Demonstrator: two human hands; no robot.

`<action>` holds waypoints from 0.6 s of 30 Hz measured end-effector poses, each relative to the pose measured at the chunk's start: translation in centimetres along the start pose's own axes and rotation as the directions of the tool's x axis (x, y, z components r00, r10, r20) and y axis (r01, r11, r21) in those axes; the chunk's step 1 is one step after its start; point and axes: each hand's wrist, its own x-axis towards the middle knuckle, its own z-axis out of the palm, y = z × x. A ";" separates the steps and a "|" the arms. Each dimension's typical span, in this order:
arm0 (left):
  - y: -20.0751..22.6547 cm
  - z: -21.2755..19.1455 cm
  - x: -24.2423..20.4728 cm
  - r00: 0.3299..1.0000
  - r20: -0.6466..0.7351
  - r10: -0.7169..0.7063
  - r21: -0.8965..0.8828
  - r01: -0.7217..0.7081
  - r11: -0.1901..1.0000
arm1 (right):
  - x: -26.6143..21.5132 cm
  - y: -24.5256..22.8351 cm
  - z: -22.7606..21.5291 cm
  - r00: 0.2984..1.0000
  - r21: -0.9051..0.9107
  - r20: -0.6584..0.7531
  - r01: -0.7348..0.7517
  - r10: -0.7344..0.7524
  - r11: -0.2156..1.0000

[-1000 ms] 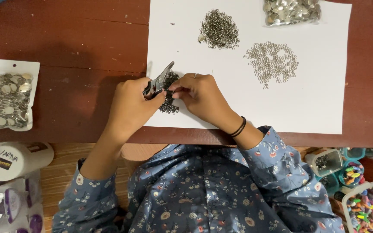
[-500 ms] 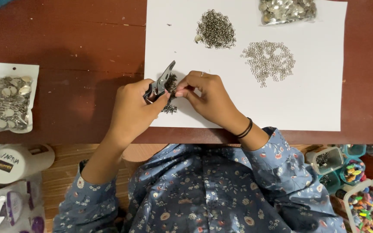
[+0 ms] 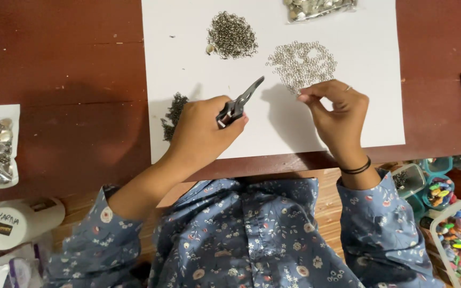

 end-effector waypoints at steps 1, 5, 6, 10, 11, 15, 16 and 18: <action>0.1 0.8 1.1 1.000 0.005 0.001 0.004 -0.001 1.000 | 0.3 0.6 -0.4 1.000 0.002 -0.005 -0.004 0.004 1.000; 0.5 4.0 5.6 0.994 0.112 -0.004 0.277 -0.027 0.960 | 1.6 3.8 -1.5 0.996 -0.182 -0.023 0.077 -0.083 0.980; 0.5 4.8 6.7 0.990 0.139 -0.034 0.375 -0.021 0.927 | 2.0 4.9 -1.5 0.995 -0.242 -0.018 0.093 -0.101 0.966; -1.0 8.1 10.7 0.982 0.176 -0.064 0.530 -0.040 0.847 | 3.6 8.3 -1.0 0.992 -0.281 0.016 0.124 -0.124 0.952; -1.4 8.7 11.5 0.985 0.162 -0.065 0.565 -0.039 0.824 | 4.0 8.7 -0.7 0.993 -0.273 0.016 0.119 -0.120 0.955; -2.9 10.5 14.3 0.992 0.124 -0.015 0.629 -0.067 0.774 | 5.3 10.1 0.5 0.997 -0.227 0.058 0.068 -0.057 0.971; -2.9 10.8 14.8 0.991 0.130 -0.017 0.632 -0.070 0.772 | 5.3 10.7 0.9 0.997 -0.225 0.054 0.062 -0.051 0.972; -2.9 11.4 15.6 0.986 0.144 -0.087 0.675 -0.034 0.737 | 5.4 12.0 1.7 0.995 -0.203 0.099 0.017 0.003 0.979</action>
